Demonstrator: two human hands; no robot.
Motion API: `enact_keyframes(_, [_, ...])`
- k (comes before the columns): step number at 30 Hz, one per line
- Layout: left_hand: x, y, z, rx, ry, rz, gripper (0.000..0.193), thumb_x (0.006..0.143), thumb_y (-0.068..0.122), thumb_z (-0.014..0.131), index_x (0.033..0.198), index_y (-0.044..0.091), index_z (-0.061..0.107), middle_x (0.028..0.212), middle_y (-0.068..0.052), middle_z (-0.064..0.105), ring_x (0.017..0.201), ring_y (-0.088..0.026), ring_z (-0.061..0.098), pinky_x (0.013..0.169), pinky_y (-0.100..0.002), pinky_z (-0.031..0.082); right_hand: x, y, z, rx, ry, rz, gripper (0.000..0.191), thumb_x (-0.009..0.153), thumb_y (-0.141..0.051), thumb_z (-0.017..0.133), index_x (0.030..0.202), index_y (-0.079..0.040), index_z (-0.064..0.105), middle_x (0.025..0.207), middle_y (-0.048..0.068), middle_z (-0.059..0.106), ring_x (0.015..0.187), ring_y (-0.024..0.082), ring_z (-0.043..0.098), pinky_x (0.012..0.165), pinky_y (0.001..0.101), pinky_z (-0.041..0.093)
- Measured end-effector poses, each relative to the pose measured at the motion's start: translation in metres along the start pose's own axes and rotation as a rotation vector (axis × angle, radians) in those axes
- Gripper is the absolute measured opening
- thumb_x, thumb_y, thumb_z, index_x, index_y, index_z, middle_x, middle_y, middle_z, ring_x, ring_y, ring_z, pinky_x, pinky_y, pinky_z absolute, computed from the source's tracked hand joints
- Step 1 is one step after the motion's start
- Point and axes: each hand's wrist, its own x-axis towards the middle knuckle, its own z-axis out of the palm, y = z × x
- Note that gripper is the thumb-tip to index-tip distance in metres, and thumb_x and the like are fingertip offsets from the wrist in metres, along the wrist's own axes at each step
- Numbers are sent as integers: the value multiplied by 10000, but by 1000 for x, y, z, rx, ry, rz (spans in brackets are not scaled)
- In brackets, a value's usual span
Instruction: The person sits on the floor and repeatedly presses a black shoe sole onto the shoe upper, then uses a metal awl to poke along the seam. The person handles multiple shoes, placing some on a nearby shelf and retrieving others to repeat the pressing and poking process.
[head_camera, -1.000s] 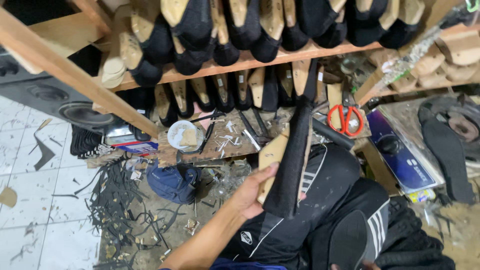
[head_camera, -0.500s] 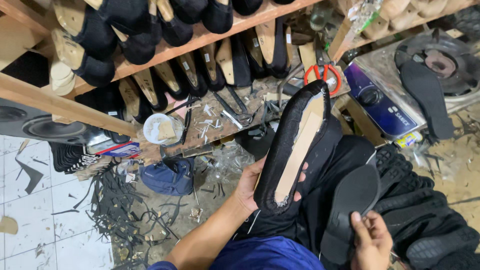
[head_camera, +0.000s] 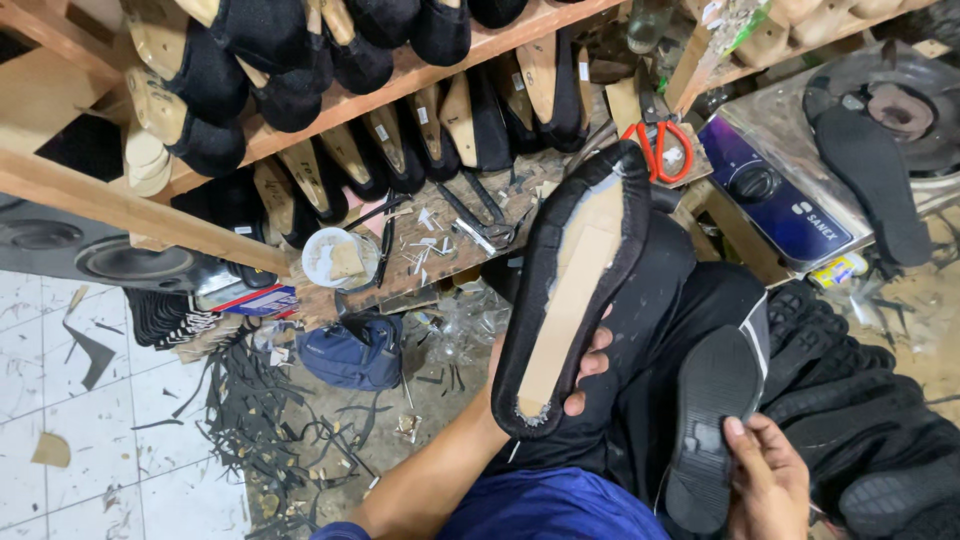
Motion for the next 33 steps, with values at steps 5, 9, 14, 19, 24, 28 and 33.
enact_keyframes(5, [11, -2, -8, -158, -81, -46, 610, 1139, 384, 439, 1593, -15, 355, 1272, -205, 454, 1115, -343, 533, 779, -581, 598, 2, 29, -2, -319, 104, -152, 177, 953, -74, 736, 1099, 3, 673, 915, -13, 646, 839, 41, 582, 789, 181, 454])
enact_keyframes(9, [16, -1, -8, -137, -69, -74, 586, 1172, 361, 440, 1603, -26, 351, 1261, -199, 456, 1105, -347, 533, 768, -603, 600, 1, 28, 1, -347, 102, -147, 216, 956, -94, 729, 1122, 31, 669, 929, -3, 673, 852, 58, 582, 794, 196, 449])
enact_keyframes(14, [6, -7, 3, 75, -14, -13, 707, 1013, 384, 607, 1553, -27, 410, 1259, -189, 461, 1121, -321, 533, 777, -545, 612, -1, 25, 2, -344, 104, -141, 235, 949, -97, 741, 1132, 37, 676, 909, 7, 668, 829, 64, 574, 770, 202, 439])
enact_keyframes(19, [5, -9, 7, 170, 32, -24, 559, 1012, 376, 632, 1379, -31, 521, 1222, -187, 474, 1094, -308, 547, 783, -538, 611, 1, 26, 1, -365, 106, -140, 248, 949, -99, 749, 1145, 37, 682, 902, 14, 652, 818, 70, 561, 760, 205, 429])
enact_keyframes(24, [6, -4, 7, 208, 17, -51, 543, 999, 350, 640, 1392, -11, 542, 1170, -192, 482, 1082, -317, 561, 775, -535, 610, 5, 25, 1, -326, 83, -150, 257, 926, -115, 749, 1126, 26, 673, 916, 3, 655, 841, 58, 577, 786, 188, 445])
enact_keyframes(28, [9, -2, 7, 148, -1, -50, 544, 1015, 383, 641, 1371, -16, 541, 1210, -205, 482, 1078, -336, 565, 760, -552, 613, 3, 23, 2, -404, 95, -142, 252, 935, -124, 754, 1116, 36, 681, 892, 7, 643, 816, 67, 559, 762, 198, 431])
enact_keyframes(33, [9, 1, 4, 213, 8, -20, 586, 965, 359, 661, 1417, 6, 538, 1277, -187, 492, 1149, -315, 552, 811, -526, 608, 1, 18, 4, -403, 90, -155, 258, 932, -126, 753, 1114, 43, 680, 880, -2, 644, 806, 58, 557, 755, 194, 432])
